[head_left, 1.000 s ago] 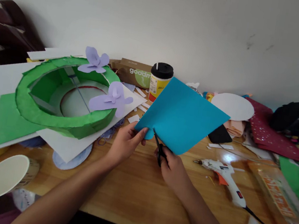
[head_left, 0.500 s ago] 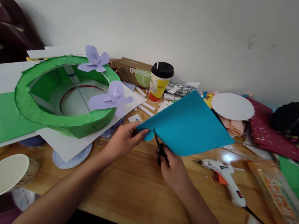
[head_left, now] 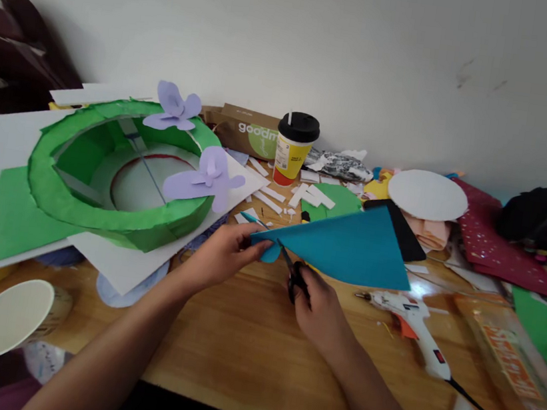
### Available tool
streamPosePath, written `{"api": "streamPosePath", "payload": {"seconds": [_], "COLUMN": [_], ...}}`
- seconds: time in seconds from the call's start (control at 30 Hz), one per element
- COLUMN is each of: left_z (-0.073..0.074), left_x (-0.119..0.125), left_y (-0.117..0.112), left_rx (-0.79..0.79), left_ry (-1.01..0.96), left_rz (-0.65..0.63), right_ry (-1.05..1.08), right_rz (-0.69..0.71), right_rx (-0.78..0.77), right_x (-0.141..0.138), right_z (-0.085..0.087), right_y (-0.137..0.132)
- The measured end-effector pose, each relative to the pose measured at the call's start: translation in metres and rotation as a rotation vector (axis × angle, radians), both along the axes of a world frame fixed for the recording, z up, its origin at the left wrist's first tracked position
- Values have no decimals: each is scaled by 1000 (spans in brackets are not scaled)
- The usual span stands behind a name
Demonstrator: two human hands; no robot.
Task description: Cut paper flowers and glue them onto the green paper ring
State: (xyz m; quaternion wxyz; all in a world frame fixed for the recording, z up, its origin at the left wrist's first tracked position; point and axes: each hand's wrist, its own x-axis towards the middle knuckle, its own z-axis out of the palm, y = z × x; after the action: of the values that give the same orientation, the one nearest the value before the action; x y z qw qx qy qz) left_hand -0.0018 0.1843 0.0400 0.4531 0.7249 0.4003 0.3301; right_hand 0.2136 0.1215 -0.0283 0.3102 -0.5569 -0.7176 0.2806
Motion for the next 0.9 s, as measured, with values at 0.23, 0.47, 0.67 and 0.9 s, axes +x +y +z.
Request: {"api": "streamPosePath", "payload": {"seconds": [0.23,0.47,0.67,0.9], "left_z": [1,4,8,8], "left_x": [-3,-7,-9,-9], "left_y": [1,1,2,3], "left_rx": [15,-41,-135,48], "left_ry": [72,73,-13,-72], "left_rz": [-57,-109,-180,-32], "right_ry": [-54,-97,-95,-117], "right_rz": [-21,-17,1,-7], "right_rx": [53,95,102,59], "right_x": [2,3,3,7], "right_z": [-1,4,4,2], "right_y": [-1,-1,-2,-1]}}
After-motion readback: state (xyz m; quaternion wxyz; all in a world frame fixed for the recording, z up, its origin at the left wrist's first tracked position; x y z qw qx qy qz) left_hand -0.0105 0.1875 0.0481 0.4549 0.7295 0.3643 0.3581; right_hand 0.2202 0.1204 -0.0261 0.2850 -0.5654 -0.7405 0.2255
